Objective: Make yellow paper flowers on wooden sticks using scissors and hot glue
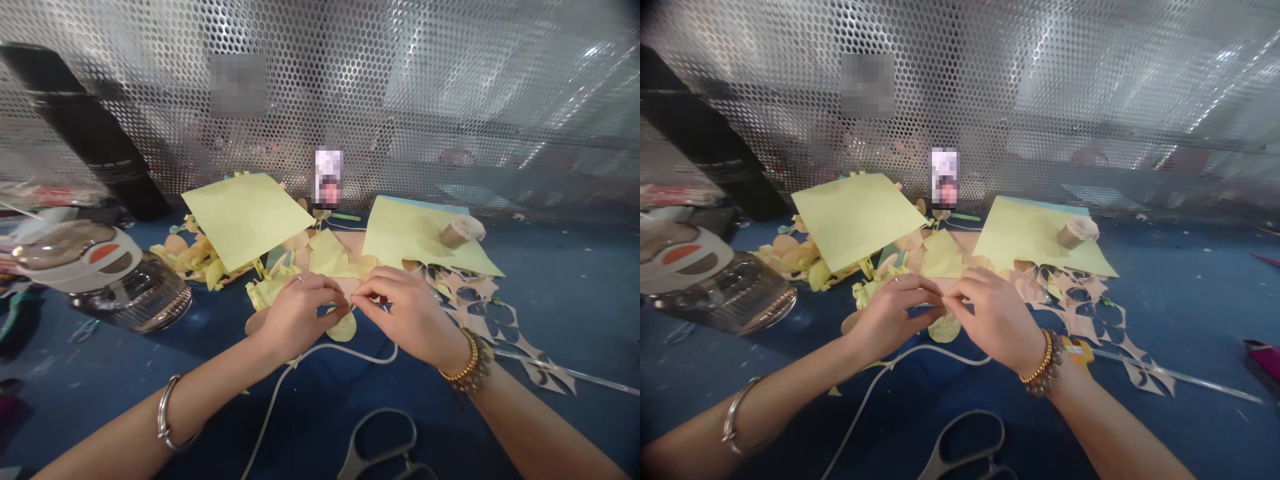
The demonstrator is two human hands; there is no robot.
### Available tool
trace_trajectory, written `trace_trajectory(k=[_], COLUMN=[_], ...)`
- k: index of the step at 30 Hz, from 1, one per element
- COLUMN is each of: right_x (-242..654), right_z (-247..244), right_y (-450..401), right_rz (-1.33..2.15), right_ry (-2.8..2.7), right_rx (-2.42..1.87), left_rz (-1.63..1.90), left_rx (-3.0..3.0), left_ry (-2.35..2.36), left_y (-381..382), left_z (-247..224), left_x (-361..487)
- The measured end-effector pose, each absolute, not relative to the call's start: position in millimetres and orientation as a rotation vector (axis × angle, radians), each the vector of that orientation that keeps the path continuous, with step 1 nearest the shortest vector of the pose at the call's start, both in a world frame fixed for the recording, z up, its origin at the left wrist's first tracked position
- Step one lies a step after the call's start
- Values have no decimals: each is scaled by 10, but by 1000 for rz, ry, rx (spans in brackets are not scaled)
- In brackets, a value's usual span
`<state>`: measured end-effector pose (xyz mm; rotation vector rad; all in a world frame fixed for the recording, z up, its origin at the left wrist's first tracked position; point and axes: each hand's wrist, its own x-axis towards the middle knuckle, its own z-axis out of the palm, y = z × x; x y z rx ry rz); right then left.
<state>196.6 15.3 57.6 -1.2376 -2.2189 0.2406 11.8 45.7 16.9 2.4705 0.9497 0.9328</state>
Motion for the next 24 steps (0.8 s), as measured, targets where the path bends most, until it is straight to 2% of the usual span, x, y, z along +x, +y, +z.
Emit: trace_trajectory(k=[24], right_x=[1946], right_z=[595], right_y=[144], right_rz=[268], right_ry=[-2195], right_rx=[-1289], left_rz=[923], left_rx=[2470], left_ry=[958], left_y=[450], left_z=[166], left_x=[117])
